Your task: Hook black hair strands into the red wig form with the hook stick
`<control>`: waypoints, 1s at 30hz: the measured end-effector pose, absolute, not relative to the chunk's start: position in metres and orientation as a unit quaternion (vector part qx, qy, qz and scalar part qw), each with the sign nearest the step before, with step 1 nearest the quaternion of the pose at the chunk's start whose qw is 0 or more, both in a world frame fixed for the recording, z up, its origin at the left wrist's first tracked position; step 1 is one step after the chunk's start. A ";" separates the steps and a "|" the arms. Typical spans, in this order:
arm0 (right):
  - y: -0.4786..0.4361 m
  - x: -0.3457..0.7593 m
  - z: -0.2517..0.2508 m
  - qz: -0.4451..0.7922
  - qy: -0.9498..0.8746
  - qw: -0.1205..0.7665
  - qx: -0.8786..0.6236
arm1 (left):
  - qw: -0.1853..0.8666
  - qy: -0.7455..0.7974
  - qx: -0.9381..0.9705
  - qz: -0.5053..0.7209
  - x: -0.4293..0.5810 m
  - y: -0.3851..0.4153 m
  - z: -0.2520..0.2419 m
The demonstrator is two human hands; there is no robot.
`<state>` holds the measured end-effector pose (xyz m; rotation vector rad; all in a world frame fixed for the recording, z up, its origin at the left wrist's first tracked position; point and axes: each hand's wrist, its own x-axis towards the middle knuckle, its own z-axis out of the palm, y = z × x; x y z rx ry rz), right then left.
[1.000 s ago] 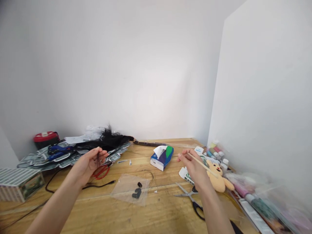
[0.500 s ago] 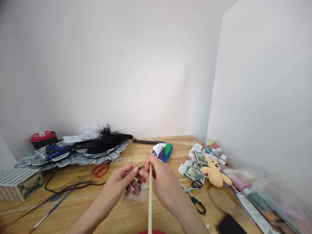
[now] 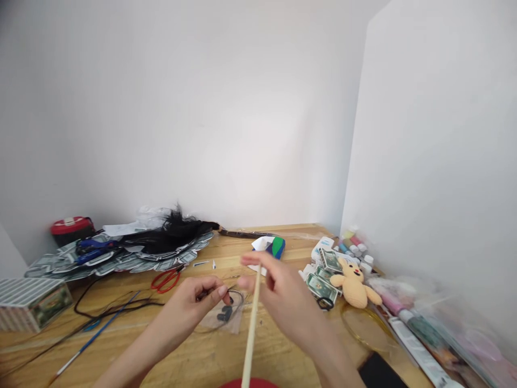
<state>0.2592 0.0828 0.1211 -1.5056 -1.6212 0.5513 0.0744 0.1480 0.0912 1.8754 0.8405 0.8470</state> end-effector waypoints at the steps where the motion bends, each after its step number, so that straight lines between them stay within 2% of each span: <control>1: 0.082 0.254 0.120 0.250 -0.670 0.397 -0.575 | 0.447 0.336 0.756 0.340 0.075 0.147 0.091; 5: 0.085 0.245 0.115 0.278 -0.713 0.348 -0.541 | 0.457 0.333 0.752 0.338 0.075 0.148 0.092; 13: 0.091 0.275 0.118 0.338 -0.675 0.382 -0.533 | 0.467 0.340 0.731 0.362 0.064 0.156 0.100; 21: 0.092 0.296 0.117 0.371 -0.649 0.441 -0.497 | 0.617 0.301 0.645 0.335 0.040 0.158 0.111; 25: 0.091 0.293 0.117 0.401 -0.626 0.461 -0.484 | 0.686 0.281 0.548 0.388 0.028 0.160 0.119; 30: 0.098 0.289 0.112 0.384 -0.591 0.520 -0.483 | 0.721 0.265 0.454 0.451 0.022 0.159 0.126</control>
